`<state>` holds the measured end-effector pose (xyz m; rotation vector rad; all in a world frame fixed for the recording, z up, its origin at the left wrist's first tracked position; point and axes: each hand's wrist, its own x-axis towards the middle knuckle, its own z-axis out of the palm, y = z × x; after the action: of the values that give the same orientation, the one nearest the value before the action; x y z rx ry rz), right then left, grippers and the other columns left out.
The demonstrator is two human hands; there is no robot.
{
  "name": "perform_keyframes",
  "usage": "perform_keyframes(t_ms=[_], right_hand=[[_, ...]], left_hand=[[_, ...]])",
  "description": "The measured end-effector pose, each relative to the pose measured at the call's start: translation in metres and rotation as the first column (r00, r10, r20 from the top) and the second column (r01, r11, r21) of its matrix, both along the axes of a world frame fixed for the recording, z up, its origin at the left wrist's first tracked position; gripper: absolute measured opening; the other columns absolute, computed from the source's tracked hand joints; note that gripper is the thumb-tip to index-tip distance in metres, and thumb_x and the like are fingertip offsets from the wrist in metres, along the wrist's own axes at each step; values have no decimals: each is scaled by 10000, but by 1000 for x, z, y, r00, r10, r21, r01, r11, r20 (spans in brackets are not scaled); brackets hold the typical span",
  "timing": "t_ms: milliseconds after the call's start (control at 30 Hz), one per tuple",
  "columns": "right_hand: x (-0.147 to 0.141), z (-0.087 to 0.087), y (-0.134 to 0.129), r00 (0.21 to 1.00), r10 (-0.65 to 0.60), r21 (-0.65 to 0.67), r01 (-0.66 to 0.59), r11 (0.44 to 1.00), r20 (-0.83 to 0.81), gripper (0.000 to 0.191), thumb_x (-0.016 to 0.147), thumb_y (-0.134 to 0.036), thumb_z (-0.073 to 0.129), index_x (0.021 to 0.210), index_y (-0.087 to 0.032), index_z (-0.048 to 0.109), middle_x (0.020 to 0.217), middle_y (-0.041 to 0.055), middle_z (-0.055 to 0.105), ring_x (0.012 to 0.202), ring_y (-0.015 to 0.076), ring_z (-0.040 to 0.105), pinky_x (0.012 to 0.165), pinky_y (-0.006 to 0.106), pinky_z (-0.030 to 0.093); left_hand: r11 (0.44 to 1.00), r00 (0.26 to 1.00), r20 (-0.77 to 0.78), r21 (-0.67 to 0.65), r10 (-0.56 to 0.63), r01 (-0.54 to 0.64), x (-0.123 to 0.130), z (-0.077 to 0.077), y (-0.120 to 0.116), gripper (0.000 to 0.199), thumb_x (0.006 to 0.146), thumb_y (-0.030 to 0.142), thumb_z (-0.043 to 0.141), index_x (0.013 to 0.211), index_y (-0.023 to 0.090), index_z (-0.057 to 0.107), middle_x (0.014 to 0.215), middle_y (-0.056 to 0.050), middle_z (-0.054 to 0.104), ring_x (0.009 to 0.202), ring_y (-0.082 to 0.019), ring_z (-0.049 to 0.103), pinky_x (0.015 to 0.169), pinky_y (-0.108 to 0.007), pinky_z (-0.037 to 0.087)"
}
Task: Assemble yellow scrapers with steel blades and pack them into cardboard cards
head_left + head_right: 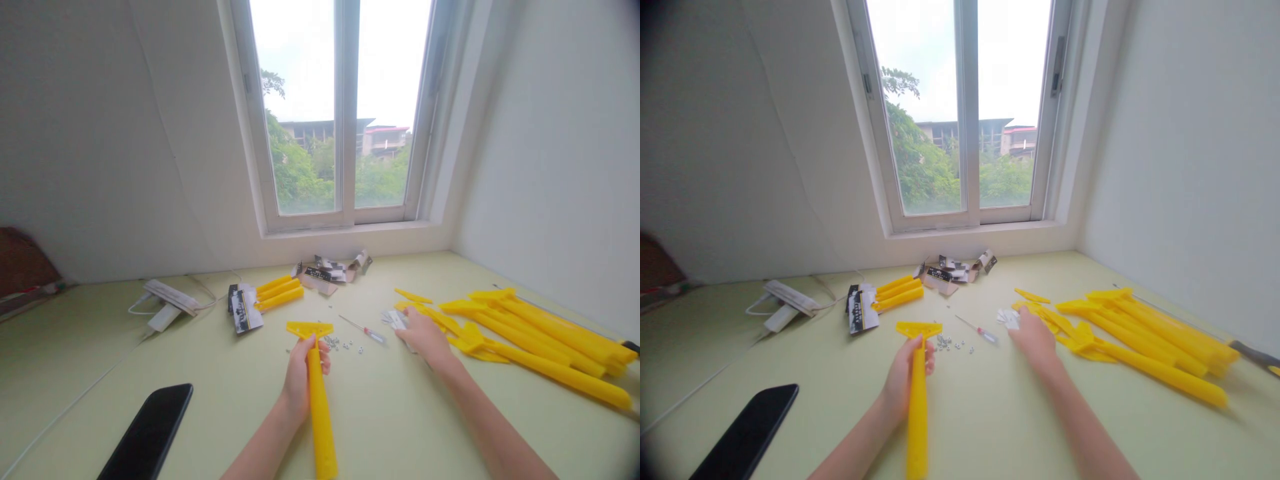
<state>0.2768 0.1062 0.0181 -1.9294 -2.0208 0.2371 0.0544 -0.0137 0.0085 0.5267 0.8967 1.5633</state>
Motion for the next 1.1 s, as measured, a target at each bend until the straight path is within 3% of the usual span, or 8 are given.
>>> perform_keyframes(t_ms=[200, 333, 433, 500, 567, 667, 900, 1100], right_hand=[[6, -8, 5, 991, 37, 15, -36, 999, -127, 232, 612, -203, 497, 814, -160, 603, 826, 84, 651, 793, 224, 581, 625, 258, 371], [6, -3, 4, 986, 39, 42, -33, 999, -164, 152, 657, -220, 479, 703, -167, 614, 752, 78, 656, 752, 222, 581, 612, 267, 370], [2, 6, -1, 962, 95, 85, -75, 994, -256, 222, 737, -301, 445, 733, -179, 630, 789, 68, 663, 775, 210, 580, 635, 269, 388], [-6, 11, -7, 843, 196, 87, -177, 980, -500, 270, 756, -376, 452, 793, -174, 628, 806, 57, 660, 754, 190, 582, 622, 260, 403], [-17, 13, -14, 588, 219, 56, -283, 957, -779, 306, 720, -429, 514, 799, -152, 616, 761, 55, 652, 687, 178, 580, 578, 258, 406], [-35, 15, -28, 326, 151, 8, -401, 916, -933, 267, 675, -405, 583, 723, -142, 575, 668, 48, 650, 617, 156, 575, 561, 253, 401], [-58, 20, -52, 69, 81, 29, -557, 830, -994, 165, 655, -258, 601, 751, -187, 486, 685, 1, 653, 591, 129, 582, 603, 258, 418], [-63, 16, -53, 39, 41, 13, -553, 833, -998, 108, 743, -273, 525, 787, -174, 526, 569, -46, 519, 503, 80, 478, 523, 210, 371]], left_hand=[[999, 996, -73, 8, -50, 50, 5, -4, -1, 180, 726, 327, 531, 719, 149, 504, 668, -2, 554, 505, -72, 461, 500, -214, 358], [998, 994, -90, 10, -62, 63, 5, -5, -1, 192, 715, 345, 536, 722, 155, 506, 669, -2, 558, 504, -80, 477, 497, -219, 365], [998, 993, -96, 3, -68, 68, 6, -5, -1, 196, 725, 349, 523, 731, 155, 503, 671, -6, 559, 503, -83, 484, 491, -220, 371], [997, 991, -111, -11, -79, 78, 6, -5, -1, 193, 740, 343, 505, 730, 150, 499, 674, -10, 557, 501, -81, 484, 492, -222, 376], [994, 985, -133, -17, -106, 105, 8, -5, -2, 191, 757, 336, 484, 739, 146, 495, 681, -13, 554, 503, -82, 486, 497, -225, 382], [986, 970, -181, -3, -163, 165, 10, -5, -4, 183, 775, 327, 466, 783, 146, 495, 695, -13, 554, 516, -87, 494, 506, -227, 390], [969, 930, -280, -10, -238, 246, 13, -6, -7, 191, 780, 319, 473, 847, 142, 496, 720, -21, 564, 556, -99, 511, 523, -229, 399], [964, 920, -293, -27, -262, 266, 13, -7, -6, 194, 784, 313, 472, 873, 143, 491, 717, -15, 563, 562, -94, 507, 536, -225, 400]])
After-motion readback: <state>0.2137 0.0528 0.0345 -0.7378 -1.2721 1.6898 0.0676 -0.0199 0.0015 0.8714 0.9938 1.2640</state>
